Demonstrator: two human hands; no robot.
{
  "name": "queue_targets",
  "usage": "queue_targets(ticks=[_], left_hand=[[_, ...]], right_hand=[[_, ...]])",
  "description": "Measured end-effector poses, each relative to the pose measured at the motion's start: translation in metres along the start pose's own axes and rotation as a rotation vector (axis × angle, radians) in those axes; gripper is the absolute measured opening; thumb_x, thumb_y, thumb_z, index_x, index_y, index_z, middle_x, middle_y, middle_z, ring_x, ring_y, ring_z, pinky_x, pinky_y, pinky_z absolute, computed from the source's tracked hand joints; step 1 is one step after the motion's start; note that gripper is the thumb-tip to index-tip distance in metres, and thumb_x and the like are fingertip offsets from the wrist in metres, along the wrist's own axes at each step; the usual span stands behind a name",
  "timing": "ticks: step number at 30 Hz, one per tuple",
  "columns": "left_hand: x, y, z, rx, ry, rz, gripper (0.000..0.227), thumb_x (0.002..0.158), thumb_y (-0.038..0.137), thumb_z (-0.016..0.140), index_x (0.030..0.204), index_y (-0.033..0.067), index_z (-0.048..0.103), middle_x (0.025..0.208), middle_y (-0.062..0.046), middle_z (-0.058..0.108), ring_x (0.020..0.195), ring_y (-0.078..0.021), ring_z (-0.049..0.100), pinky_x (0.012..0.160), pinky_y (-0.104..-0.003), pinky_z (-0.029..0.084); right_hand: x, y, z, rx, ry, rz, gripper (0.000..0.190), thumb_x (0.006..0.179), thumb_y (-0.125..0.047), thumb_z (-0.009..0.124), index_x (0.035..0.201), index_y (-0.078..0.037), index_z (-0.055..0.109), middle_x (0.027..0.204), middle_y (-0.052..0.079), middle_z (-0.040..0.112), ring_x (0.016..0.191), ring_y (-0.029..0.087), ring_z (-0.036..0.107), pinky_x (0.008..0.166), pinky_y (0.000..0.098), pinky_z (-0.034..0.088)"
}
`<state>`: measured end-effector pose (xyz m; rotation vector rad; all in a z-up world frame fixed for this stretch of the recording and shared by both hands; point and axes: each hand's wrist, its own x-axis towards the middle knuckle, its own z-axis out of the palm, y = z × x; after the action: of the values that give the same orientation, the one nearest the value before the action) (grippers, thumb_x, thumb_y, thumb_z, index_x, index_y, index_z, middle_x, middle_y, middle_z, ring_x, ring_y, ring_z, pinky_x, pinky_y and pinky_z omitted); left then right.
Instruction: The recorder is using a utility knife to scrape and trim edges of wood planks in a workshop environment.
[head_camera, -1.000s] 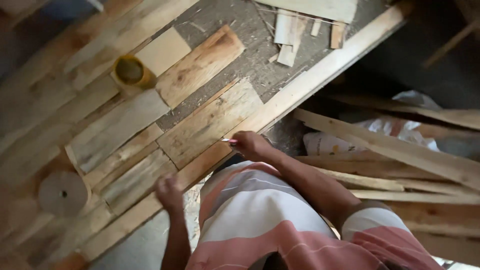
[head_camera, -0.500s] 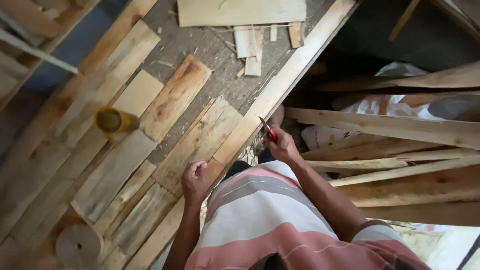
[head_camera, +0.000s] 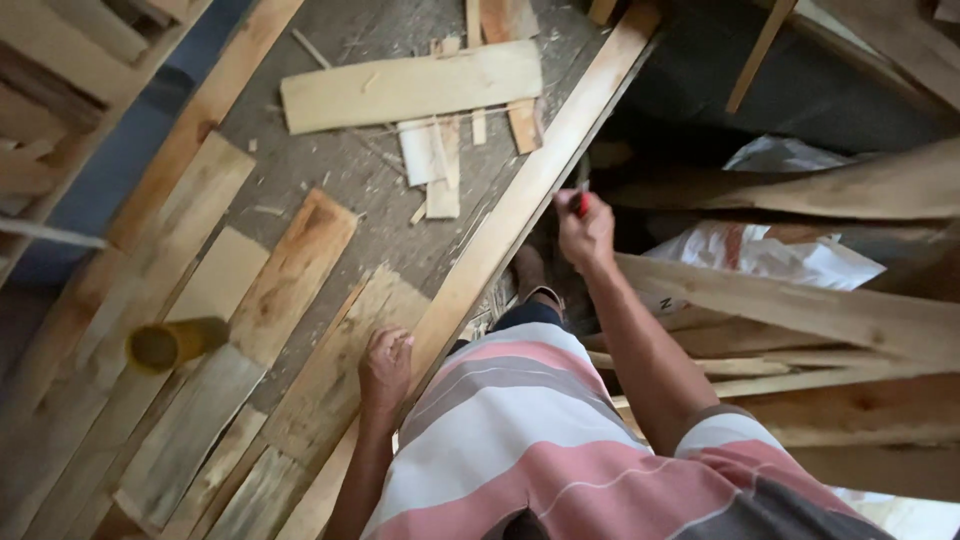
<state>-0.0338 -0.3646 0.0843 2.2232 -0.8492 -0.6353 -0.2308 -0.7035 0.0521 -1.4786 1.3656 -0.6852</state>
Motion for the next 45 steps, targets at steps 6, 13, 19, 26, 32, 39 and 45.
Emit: queue_targets(ticks=[6,13,19,26,32,39,45], left_hand=[[0.065,0.031,0.063,0.212,-0.032,0.037,0.031,0.09,0.02,0.072,0.115,0.0016,0.069,0.136,-0.021,0.062,0.123,-0.038,0.06,0.104,-0.045,0.049],[0.127,0.06,0.118,0.529,0.02,-0.015,0.067,0.083,0.025,0.076,0.14,0.0006,0.053,0.156,-0.03,0.041,0.149,-0.045,0.034,0.124,-0.053,0.022],[0.148,0.074,0.13,0.532,-0.029,-0.156,0.09,0.076,0.029,0.082,0.148,-0.0031,0.04,0.152,-0.032,0.042,0.145,-0.0498,0.033,0.124,-0.055,0.021],[0.151,0.081,0.13,0.535,-0.036,-0.22,0.099,0.074,0.031,0.083,0.155,0.0004,0.036,0.155,-0.029,0.04,0.146,-0.0484,0.034,0.124,-0.054,0.023],[0.146,0.065,0.126,0.53,-0.027,-0.139,0.1,0.073,0.032,0.084,0.153,-0.0027,0.034,0.158,-0.032,0.034,0.148,-0.0482,0.029,0.123,-0.054,0.021],[0.143,0.073,0.123,0.454,-0.062,-0.211,0.094,0.076,0.031,0.081,0.153,0.0005,0.038,0.158,-0.027,0.037,0.15,-0.0456,0.029,0.124,-0.051,0.026],[0.14,0.069,0.125,0.383,-0.047,-0.184,0.095,0.076,0.028,0.081,0.154,-0.0018,0.036,0.16,-0.029,0.034,0.152,-0.0468,0.025,0.123,-0.05,0.027]], right_hand=[[0.133,0.015,-0.07,0.277,0.09,-0.021,0.015,0.104,-0.016,0.067,0.114,-0.007,0.074,0.073,-0.003,0.065,0.063,0.007,0.059,0.058,0.0241,0.05],[0.25,0.004,-0.149,0.295,0.222,-0.069,0.025,0.103,-0.013,0.066,0.128,-0.006,0.069,0.094,-0.003,0.074,0.064,0.007,0.062,0.057,0.0217,0.052],[0.359,0.001,-0.206,-0.063,0.469,-0.31,0.02,0.112,-0.016,0.071,0.128,-0.004,0.071,0.101,0.008,0.075,0.086,0.018,0.07,0.076,0.0313,0.062],[0.429,-0.018,-0.221,-0.118,0.517,-0.374,0.025,0.099,-0.019,0.074,0.116,-0.001,0.073,0.102,0.01,0.077,0.091,0.023,0.076,0.083,0.037,0.065],[0.456,0.01,-0.204,-0.102,0.563,-0.536,0.027,0.104,-0.021,0.085,0.098,0.001,0.07,0.09,0.012,0.073,0.079,0.024,0.068,0.074,0.039,0.06],[0.467,-0.022,-0.202,-0.001,0.715,-0.559,0.031,0.101,-0.032,0.079,0.097,-0.004,0.068,0.078,0.004,0.066,0.067,0.014,0.058,0.064,0.0333,0.052],[0.488,-0.022,-0.208,0.137,0.648,-0.669,0.021,0.107,-0.019,0.079,0.109,-0.001,0.07,0.095,0.006,0.074,0.085,0.018,0.069,0.08,0.0367,0.062]])
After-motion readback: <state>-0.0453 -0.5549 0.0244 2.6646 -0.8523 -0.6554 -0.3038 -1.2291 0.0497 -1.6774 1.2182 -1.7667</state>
